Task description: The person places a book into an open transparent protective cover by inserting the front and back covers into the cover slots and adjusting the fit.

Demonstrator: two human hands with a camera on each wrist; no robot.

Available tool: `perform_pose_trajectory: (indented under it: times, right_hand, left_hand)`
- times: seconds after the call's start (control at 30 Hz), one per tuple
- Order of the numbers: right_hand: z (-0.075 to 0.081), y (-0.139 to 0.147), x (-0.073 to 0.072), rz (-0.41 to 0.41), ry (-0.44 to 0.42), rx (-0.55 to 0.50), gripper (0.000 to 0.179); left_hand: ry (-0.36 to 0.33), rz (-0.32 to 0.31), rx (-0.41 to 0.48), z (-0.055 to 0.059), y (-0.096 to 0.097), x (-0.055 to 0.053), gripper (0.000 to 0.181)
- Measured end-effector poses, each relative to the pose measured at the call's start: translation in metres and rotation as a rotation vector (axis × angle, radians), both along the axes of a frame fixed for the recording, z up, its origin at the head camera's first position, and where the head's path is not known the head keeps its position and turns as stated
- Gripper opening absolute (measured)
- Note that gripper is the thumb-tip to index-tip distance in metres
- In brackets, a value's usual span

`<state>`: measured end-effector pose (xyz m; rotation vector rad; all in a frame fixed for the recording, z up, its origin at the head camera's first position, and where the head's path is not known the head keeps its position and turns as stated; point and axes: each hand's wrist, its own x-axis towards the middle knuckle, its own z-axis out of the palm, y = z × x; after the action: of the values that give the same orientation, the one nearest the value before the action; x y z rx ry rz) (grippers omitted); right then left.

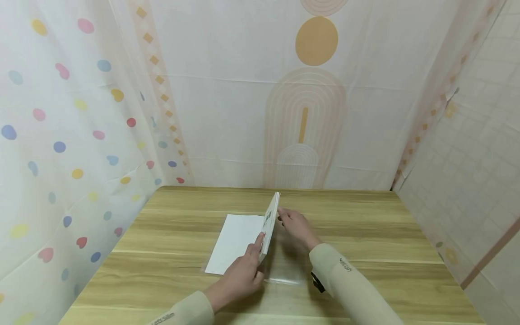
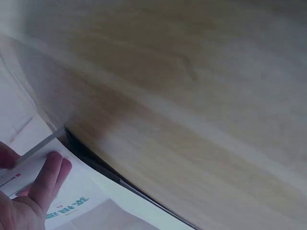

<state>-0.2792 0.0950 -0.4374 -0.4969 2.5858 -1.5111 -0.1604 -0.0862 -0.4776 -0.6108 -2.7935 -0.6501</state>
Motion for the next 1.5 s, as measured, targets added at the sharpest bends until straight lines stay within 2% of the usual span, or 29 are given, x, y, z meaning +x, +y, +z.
perform_pose_trajectory:
  times: [0.37, 0.5, 0.7, 0.8, 0.97, 1.27, 1.33, 1.4, 1.5]
  right_hand:
    - [0.005, -0.027, 0.010, 0.064, -0.023, 0.029, 0.061]
    - [0.005, -0.031, 0.011, 0.069, -0.041, 0.017, 0.060]
    - [0.003, -0.031, 0.012, 0.069, -0.033, 0.017, 0.056]
    - [0.001, -0.030, 0.013, 0.059, -0.026, 0.039, 0.053]
    - [-0.001, -0.030, 0.012, 0.037, -0.022, 0.064, 0.050]
    - [-0.005, -0.030, 0.014, 0.049, -0.010, 0.091, 0.041]
    - [-0.004, -0.030, 0.016, 0.045, -0.003, 0.121, 0.037]
    - [-0.004, -0.030, 0.017, 0.044, 0.007, 0.149, 0.035]
    - [-0.004, -0.029, 0.017, 0.057, 0.012, 0.169, 0.037]
  left_hand:
    - [-0.002, -0.041, 0.051, -0.001, -0.018, 0.000, 0.099]
    - [-0.019, -0.006, 0.082, 0.001, -0.022, 0.002, 0.098]
    - [-0.083, 0.082, 0.190, 0.009, -0.032, -0.001, 0.103]
    - [-0.055, 0.104, 0.217, 0.010, -0.040, -0.003, 0.097]
    - [0.010, 0.098, 0.225, 0.007, -0.054, -0.003, 0.087]
    - [0.038, 0.138, 0.217, -0.002, -0.068, -0.006, 0.069]
    - [0.019, 0.146, 0.219, -0.002, -0.071, -0.008, 0.067]
    - [-0.031, 0.155, 0.207, -0.003, -0.072, -0.009, 0.065]
    - [-0.086, 0.158, 0.153, -0.001, -0.073, -0.011, 0.057]
